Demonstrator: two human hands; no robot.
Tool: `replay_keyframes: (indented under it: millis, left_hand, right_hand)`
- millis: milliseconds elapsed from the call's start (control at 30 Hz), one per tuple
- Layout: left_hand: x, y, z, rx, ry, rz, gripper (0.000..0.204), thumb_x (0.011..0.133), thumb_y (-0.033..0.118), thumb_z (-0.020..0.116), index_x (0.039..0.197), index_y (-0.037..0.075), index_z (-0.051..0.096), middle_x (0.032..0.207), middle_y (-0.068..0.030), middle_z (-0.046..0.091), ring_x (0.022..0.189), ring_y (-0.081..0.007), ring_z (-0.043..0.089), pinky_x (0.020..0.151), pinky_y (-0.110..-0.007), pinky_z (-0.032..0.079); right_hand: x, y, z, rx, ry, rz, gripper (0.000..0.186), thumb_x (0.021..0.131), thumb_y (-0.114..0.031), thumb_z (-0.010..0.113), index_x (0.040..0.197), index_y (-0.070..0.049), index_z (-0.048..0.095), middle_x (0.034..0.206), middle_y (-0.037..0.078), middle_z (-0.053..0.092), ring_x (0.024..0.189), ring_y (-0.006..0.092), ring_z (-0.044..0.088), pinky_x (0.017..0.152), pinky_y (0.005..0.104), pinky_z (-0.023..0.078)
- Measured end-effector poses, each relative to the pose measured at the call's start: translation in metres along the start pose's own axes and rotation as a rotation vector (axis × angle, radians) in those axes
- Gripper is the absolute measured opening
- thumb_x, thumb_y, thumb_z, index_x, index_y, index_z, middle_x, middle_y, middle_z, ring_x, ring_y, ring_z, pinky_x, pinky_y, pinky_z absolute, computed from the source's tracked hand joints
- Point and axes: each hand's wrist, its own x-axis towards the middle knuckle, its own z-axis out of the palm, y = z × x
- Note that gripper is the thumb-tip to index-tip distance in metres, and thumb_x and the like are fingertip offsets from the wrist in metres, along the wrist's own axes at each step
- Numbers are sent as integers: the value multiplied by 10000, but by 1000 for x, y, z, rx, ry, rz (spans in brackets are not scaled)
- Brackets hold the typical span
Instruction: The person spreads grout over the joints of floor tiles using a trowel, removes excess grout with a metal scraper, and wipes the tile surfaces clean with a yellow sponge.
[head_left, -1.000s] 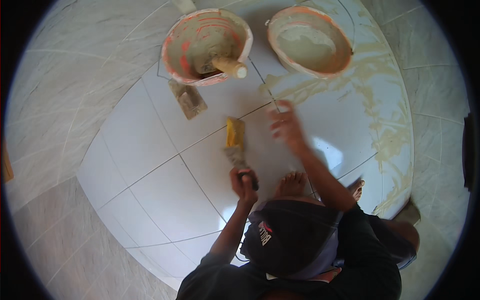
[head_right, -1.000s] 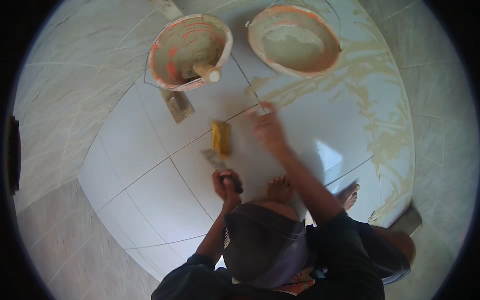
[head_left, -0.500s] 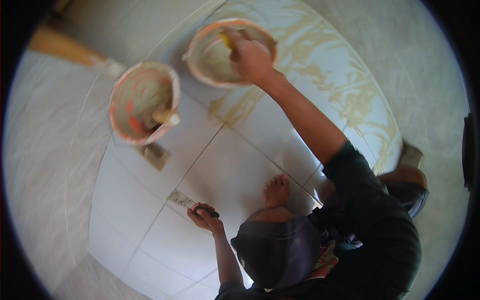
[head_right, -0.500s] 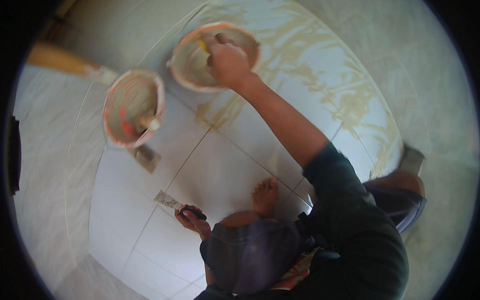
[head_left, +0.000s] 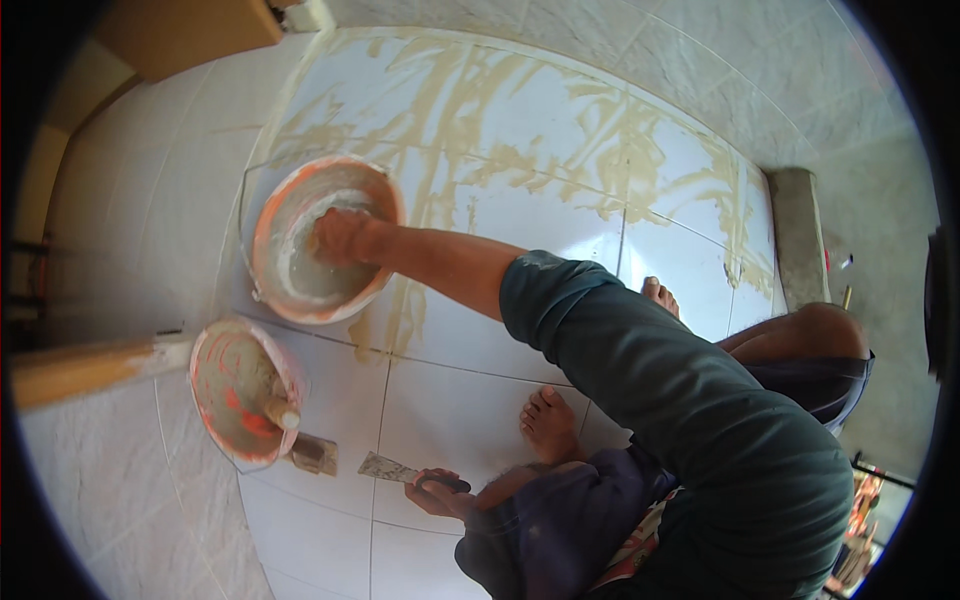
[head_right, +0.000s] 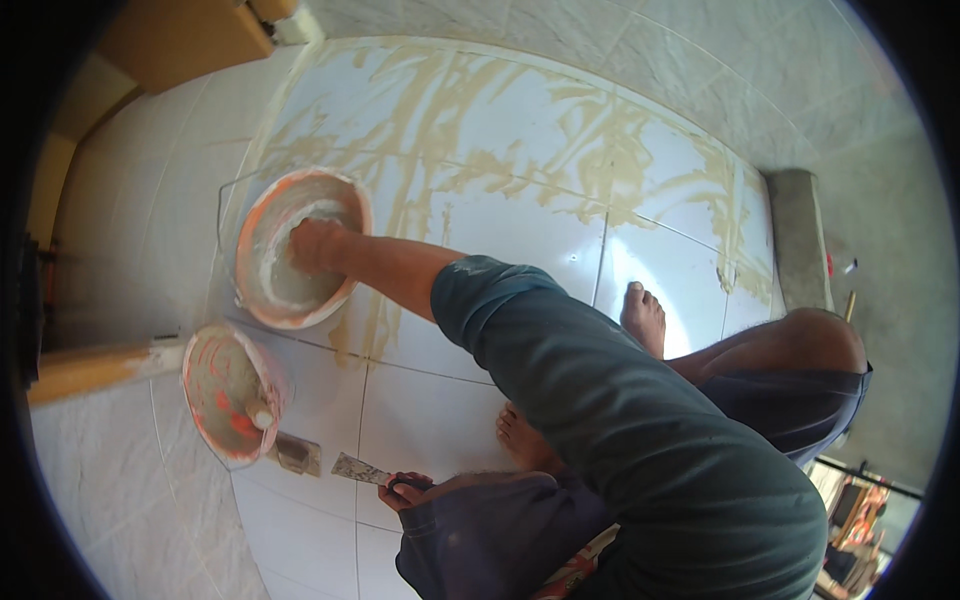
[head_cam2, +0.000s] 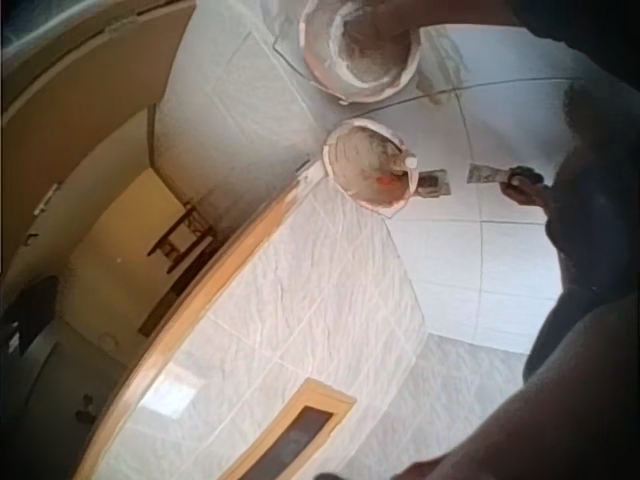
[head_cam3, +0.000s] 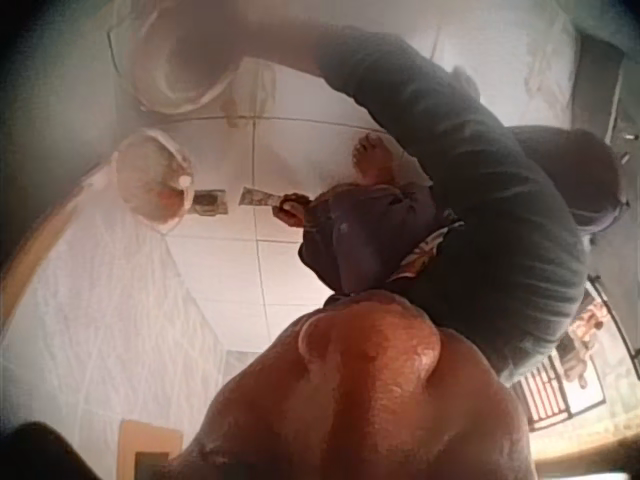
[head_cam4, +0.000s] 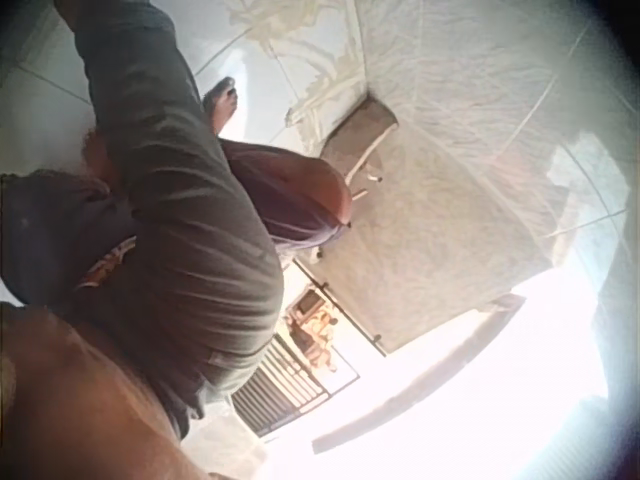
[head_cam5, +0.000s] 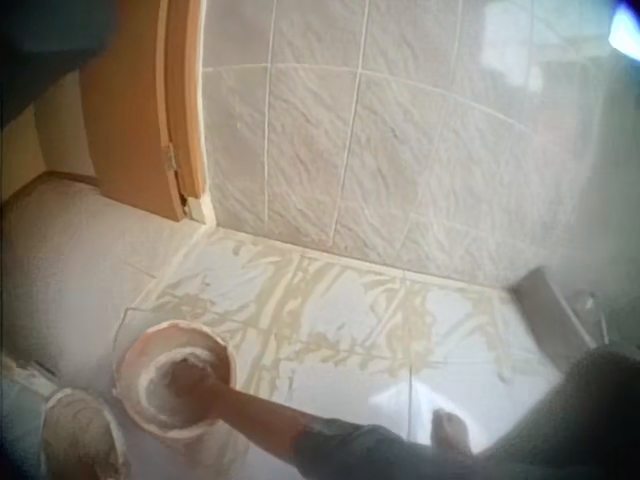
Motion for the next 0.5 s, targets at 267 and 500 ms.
replay_keyframes:
  millis: [267,500]
  left_hand:
    - [10,-11,30,46,-234,60,719,912,657,571,1141,-17,467,702,-45,478,542,-133,504,460,-275,424]
    - [21,-6,49,62,-409,58,556,981,527,526,1175,13,438,789,-59,497,640,-137,518,526,-271,441]
  right_hand:
    - [9,9,-8,370,73,60,354,796,-174,636,1103,-13,708,1035,199,724,1016,340,703,862,464,567]
    - [-27,-13,-17,352,193,59,306,801,-156,678,1068,-12,722,1053,206,720,1016,352,705,843,430,578]
